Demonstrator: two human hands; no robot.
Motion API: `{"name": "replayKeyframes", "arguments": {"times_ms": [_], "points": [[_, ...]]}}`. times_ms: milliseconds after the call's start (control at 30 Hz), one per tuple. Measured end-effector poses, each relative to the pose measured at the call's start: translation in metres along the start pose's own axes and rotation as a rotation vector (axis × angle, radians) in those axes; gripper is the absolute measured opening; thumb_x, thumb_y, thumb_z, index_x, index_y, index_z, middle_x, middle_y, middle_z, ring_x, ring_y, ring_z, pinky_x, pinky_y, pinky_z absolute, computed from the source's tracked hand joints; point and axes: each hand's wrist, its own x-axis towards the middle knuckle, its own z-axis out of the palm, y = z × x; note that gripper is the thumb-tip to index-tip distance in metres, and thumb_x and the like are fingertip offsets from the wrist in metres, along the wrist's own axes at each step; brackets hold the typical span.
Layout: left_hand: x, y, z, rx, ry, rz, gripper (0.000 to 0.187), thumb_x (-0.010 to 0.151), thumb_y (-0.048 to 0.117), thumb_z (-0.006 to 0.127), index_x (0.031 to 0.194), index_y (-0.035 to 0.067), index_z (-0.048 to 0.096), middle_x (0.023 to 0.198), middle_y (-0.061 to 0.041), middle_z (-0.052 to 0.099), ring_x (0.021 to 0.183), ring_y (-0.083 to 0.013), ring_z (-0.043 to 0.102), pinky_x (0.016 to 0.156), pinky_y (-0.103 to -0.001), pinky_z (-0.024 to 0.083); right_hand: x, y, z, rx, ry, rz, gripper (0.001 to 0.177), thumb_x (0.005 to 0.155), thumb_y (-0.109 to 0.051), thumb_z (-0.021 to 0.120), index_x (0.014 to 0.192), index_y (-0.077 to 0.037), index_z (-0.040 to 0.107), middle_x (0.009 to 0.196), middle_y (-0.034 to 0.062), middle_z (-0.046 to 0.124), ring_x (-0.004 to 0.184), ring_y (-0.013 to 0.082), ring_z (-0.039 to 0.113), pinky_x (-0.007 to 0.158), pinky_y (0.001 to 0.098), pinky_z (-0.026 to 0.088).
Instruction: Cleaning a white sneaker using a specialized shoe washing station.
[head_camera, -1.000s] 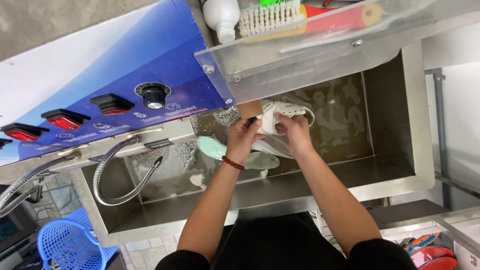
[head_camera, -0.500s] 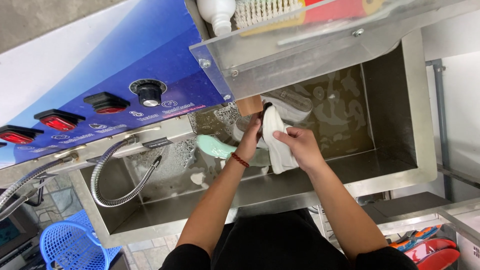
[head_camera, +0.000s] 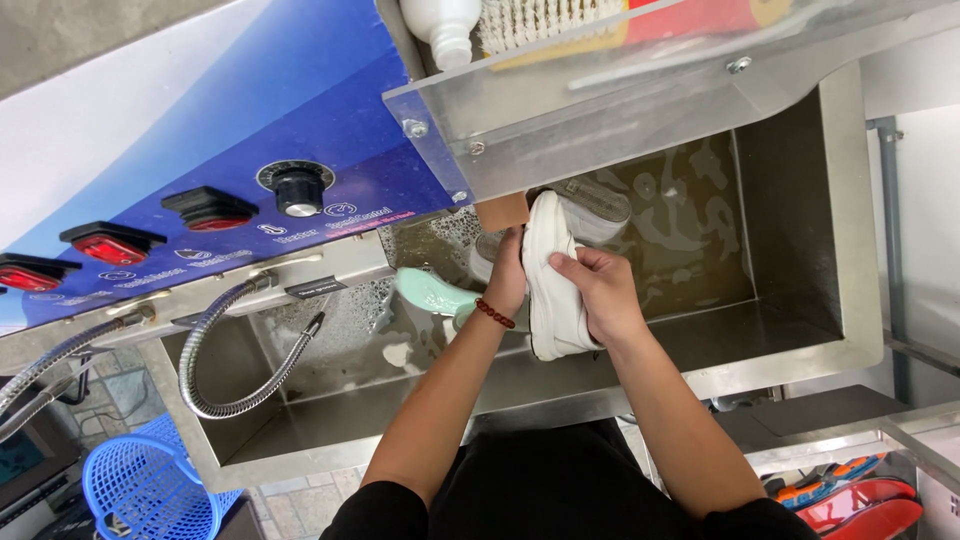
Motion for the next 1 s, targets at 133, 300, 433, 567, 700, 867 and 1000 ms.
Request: {"name": "replayKeyframes", "arguments": {"times_ms": [133, 300, 433, 567, 700, 867, 1000], "points": [[0.005, -0.020, -0.007, -0.202, -0.012, -0.056, 0.058, 0.110, 0.049, 0.042, 0.138, 0.000, 0.054, 0.128, -0.011, 0.064, 0.115, -0.0191, 0.062, 0.104, -0.035, 0.048, -0.001, -0.006, -0.001, 0.003, 0.009, -0.026, 0.019, 0.093, -0.007, 0.073, 0.098, 0.010, 0.072, 0.086, 0.0123, 0.074, 0.070, 0.0128, 0.068, 0.063, 0.0276, 0.056], [-0.010, 0.019, 0.020, -0.029, -0.093, 0.109, 0.066, 0.102, 0.050, 0.050, 0.148, 0.003, 0.044, 0.135, -0.006, 0.060, 0.124, -0.0180, 0.058, 0.109, -0.035, 0.046, -0.001, -0.003, -0.003, -0.088, 0.011, -0.049, 0.017, 0.092, -0.006, 0.075, 0.095, 0.010, 0.073, 0.082, 0.0119, 0.074, 0.066, 0.0114, 0.067, 0.059, 0.0251, 0.053], [-0.009, 0.024, 0.019, 0.041, -0.134, 0.174, 0.068, 0.100, 0.050, 0.053, 0.151, 0.006, 0.040, 0.138, -0.006, 0.058, 0.124, -0.0183, 0.057, 0.107, -0.035, 0.047, 0.000, -0.003, -0.001, -0.104, 0.017, -0.029, 0.017, 0.091, -0.006, 0.076, 0.093, 0.010, 0.073, 0.080, 0.0128, 0.074, 0.064, 0.0120, 0.067, 0.058, 0.0252, 0.053], [-0.003, 0.000, 0.000, -0.121, -0.160, 0.079, 0.062, 0.106, 0.051, 0.049, 0.143, 0.002, 0.046, 0.124, -0.013, 0.064, 0.113, -0.0230, 0.064, 0.101, -0.039, 0.052, 0.003, -0.005, -0.001, -0.109, 0.011, -0.005, 0.016, 0.089, -0.006, 0.076, 0.093, 0.010, 0.073, 0.082, 0.0138, 0.074, 0.066, 0.0130, 0.068, 0.059, 0.0263, 0.055], [0.007, -0.036, -0.028, -0.150, -0.035, -0.059, 0.068, 0.108, 0.058, 0.043, 0.136, -0.003, 0.054, 0.120, -0.015, 0.066, 0.109, -0.0223, 0.066, 0.097, -0.037, 0.053, 0.004, -0.008, 0.001, -0.037, -0.004, 0.040, 0.018, 0.089, -0.006, 0.076, 0.096, 0.011, 0.072, 0.084, 0.0148, 0.075, 0.068, 0.0150, 0.069, 0.061, 0.0287, 0.057], [0.001, -0.017, -0.014, -0.157, -0.018, -0.031, 0.063, 0.105, 0.056, 0.045, 0.137, 0.003, 0.053, 0.122, -0.010, 0.065, 0.111, -0.0187, 0.064, 0.099, -0.035, 0.051, 0.006, -0.012, 0.003, -0.002, 0.000, 0.063, 0.020, 0.088, -0.007, 0.075, 0.097, 0.011, 0.072, 0.086, 0.0146, 0.076, 0.069, 0.0151, 0.071, 0.063, 0.0287, 0.058], [-0.004, -0.022, -0.015, -0.204, -0.039, -0.023, 0.066, 0.107, 0.055, 0.044, 0.140, -0.003, 0.051, 0.124, -0.013, 0.065, 0.112, -0.0207, 0.065, 0.100, -0.036, 0.052, 0.004, -0.013, -0.001, -0.009, -0.002, 0.101, 0.020, 0.087, -0.008, 0.075, 0.095, 0.010, 0.072, 0.084, 0.0157, 0.076, 0.068, 0.0167, 0.071, 0.062, 0.0296, 0.058]]}}
